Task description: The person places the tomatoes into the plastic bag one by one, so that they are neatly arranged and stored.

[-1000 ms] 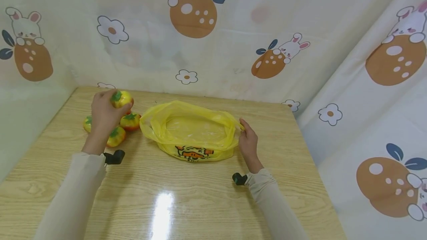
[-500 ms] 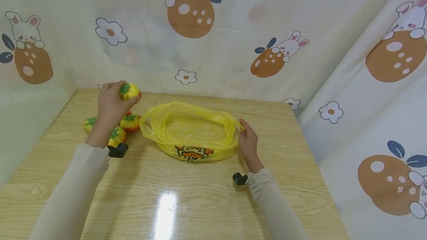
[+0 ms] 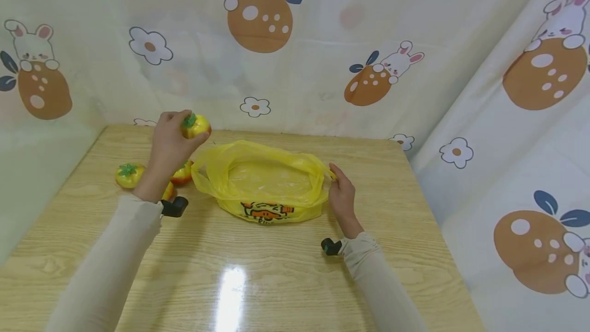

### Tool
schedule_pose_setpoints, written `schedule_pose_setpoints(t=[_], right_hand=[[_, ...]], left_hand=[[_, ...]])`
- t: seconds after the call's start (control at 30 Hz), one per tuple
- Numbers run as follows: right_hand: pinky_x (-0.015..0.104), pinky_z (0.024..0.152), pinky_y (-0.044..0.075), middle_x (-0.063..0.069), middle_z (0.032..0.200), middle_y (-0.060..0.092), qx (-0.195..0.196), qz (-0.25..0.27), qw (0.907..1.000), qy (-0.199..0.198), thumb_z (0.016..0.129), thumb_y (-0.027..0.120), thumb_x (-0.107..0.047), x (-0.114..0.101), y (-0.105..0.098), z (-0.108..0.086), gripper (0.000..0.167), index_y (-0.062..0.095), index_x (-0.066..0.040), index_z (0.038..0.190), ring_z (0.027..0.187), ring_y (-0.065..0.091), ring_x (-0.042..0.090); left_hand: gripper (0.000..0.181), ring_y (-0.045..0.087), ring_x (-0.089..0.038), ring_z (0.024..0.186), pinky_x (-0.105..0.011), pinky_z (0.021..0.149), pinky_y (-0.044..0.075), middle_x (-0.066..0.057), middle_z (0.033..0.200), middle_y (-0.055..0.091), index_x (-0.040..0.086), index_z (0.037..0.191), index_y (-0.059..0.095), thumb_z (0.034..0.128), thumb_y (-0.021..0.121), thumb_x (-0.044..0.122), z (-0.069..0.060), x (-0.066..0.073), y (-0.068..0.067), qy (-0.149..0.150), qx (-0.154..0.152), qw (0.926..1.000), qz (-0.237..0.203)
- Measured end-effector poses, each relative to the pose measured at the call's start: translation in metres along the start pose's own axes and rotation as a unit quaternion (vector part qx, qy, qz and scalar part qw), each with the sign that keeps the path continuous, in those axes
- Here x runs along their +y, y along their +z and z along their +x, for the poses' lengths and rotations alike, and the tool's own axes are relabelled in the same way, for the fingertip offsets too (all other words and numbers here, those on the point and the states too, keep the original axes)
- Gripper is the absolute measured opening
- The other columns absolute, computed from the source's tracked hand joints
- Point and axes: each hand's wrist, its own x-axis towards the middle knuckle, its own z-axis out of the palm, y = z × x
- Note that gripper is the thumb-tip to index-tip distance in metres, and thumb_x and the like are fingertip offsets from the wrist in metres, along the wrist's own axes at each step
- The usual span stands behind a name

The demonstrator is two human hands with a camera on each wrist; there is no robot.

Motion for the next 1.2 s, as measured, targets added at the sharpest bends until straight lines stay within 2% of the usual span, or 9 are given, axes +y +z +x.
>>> schedule_pose_setpoints(t=[0.2,0.4,0.8,1.2], right_hand=[[0.049,0.107,0.042,0.022,0.136,0.057,0.002,0.004,1.0,0.001,0.097,0.037,0.008,-0.001,-0.005,-0.001,0.046,0.052,0.0,0.14,0.13,0.051,0.035],[0.049,0.108,0.041,0.023,0.136,0.057,-0.001,-0.009,1.0,0.003,0.096,0.037,0.009,-0.003,-0.007,0.0,0.047,0.052,0.001,0.139,0.131,0.05,0.036],[0.049,0.109,0.04,0.022,0.137,0.056,0.002,-0.009,0.9999,0.006,0.096,0.038,0.008,-0.005,-0.012,-0.003,0.045,0.053,0.002,0.138,0.133,0.048,0.035],[0.051,0.104,0.044,0.024,0.13,0.061,0.016,-0.025,0.9992,-0.029,0.094,0.041,0.011,-0.001,-0.01,-0.006,0.044,0.056,0.004,0.134,0.126,0.054,0.038]], left_hand=[[0.062,0.046,-0.047,0.117,-0.057,0.094,0.048,-0.031,0.137,0.039,-0.002,0.142,0.046,0.0906,0.069,0.024,0.0,0.006,0.014,0.008,-0.016,0.9998,-0.005],[0.063,0.046,-0.046,0.12,-0.056,0.095,0.048,-0.03,0.138,0.04,-0.001,0.143,0.046,0.0914,0.069,0.026,-0.001,0.003,0.029,0.021,-0.027,0.9994,-0.01],[0.061,0.047,-0.043,0.12,-0.053,0.097,0.049,-0.027,0.138,0.041,0.001,0.143,0.045,0.0921,0.069,0.024,-0.001,0.011,0.051,0.018,-0.054,0.9982,-0.02],[0.06,0.047,-0.042,0.121,-0.054,0.099,0.048,-0.026,0.138,0.042,0.0,0.141,0.048,0.0908,0.071,0.024,0.0,0.006,0.078,0.033,-0.083,0.9958,-0.022]])
